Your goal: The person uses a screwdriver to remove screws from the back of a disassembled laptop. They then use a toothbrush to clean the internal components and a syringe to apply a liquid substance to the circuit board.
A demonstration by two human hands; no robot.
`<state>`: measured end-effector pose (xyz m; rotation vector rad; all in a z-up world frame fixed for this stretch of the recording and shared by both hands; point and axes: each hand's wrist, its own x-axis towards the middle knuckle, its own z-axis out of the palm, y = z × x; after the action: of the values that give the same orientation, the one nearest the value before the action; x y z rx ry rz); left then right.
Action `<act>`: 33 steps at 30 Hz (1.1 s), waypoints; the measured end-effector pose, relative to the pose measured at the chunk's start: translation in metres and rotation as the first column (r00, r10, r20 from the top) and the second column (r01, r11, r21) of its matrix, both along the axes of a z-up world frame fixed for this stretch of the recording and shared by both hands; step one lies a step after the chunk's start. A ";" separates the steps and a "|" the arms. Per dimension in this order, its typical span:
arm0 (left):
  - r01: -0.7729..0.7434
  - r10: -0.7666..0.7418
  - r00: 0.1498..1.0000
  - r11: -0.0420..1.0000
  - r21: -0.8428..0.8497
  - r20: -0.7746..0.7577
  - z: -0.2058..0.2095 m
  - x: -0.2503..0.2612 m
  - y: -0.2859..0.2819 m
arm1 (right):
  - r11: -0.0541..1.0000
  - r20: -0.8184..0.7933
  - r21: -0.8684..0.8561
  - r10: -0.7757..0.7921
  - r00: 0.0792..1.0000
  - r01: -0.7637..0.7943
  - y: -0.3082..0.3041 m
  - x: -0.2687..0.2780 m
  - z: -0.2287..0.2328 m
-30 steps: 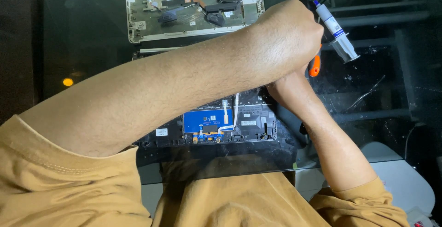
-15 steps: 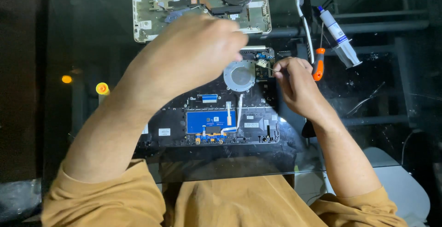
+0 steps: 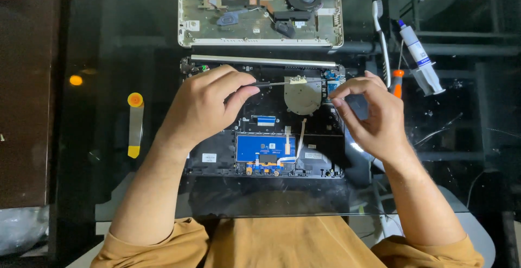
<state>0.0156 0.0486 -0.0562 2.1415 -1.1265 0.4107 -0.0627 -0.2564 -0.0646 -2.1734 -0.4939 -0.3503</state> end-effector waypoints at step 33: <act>-0.032 0.026 0.995 0.998 -0.061 -0.101 -0.013 -0.002 -0.007 | 0.947 0.425 -0.076 -0.252 0.870 0.311 0.050 0.018 -0.016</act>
<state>0.0140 0.0417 -0.0688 2.1025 -1.0146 0.3435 -0.0445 -0.2064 -0.0802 -2.3200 -0.4362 -0.9772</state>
